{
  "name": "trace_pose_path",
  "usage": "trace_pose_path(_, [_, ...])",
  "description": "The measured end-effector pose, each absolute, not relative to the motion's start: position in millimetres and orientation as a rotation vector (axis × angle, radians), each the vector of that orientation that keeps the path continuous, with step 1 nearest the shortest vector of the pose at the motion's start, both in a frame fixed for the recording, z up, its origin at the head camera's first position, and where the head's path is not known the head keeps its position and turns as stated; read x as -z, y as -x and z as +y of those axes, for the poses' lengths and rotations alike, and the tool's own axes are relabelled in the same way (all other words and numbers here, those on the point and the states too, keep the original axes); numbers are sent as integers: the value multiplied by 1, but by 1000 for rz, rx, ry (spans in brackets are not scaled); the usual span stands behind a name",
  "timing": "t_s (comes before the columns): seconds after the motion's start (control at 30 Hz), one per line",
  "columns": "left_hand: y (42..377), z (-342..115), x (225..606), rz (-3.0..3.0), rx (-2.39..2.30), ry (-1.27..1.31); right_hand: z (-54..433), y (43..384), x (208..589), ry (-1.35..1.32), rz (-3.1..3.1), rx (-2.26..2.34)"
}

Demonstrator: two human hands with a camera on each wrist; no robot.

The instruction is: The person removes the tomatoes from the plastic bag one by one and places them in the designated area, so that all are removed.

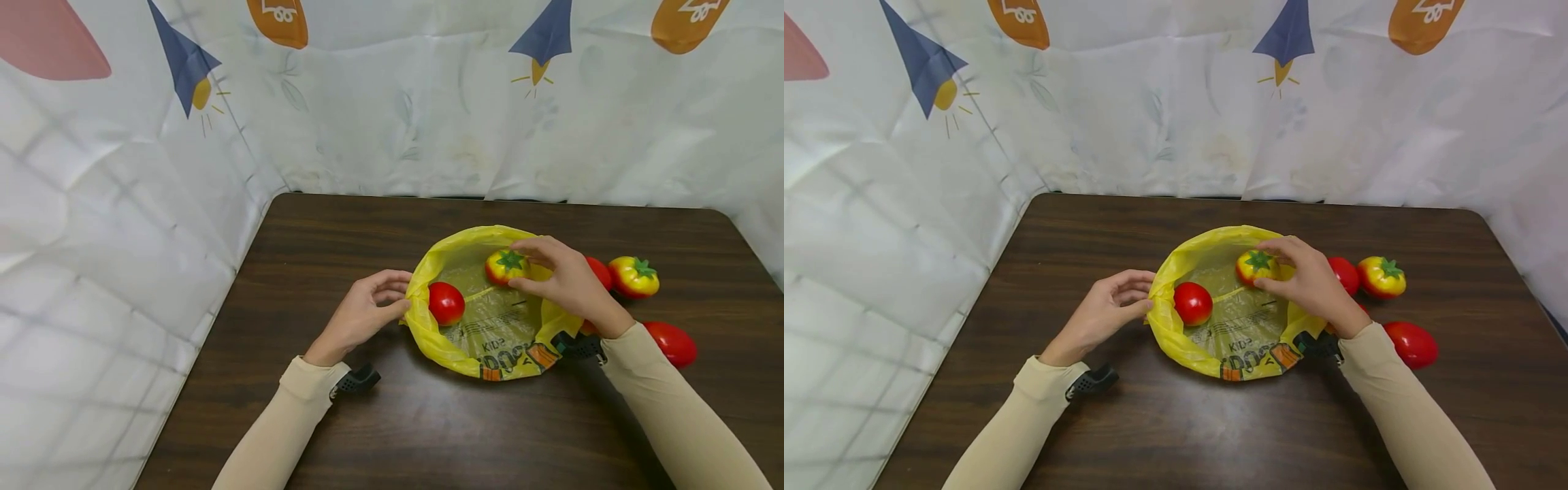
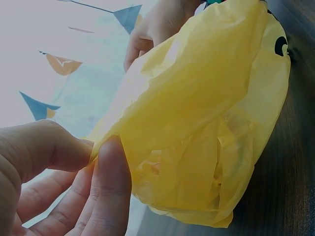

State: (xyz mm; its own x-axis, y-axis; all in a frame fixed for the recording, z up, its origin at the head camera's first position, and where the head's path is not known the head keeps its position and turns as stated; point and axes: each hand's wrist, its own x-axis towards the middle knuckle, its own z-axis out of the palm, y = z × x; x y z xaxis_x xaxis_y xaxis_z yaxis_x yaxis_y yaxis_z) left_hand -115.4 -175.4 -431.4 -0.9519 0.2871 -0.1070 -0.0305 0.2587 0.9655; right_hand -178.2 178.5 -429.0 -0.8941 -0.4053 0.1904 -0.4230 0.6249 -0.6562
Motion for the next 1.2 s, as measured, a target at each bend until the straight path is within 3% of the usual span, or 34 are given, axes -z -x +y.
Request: trace_pose_path(1.2, [115, -175, 433, 2255, -1757, -247, 161, 192, 446, -798, -2873, -1152])
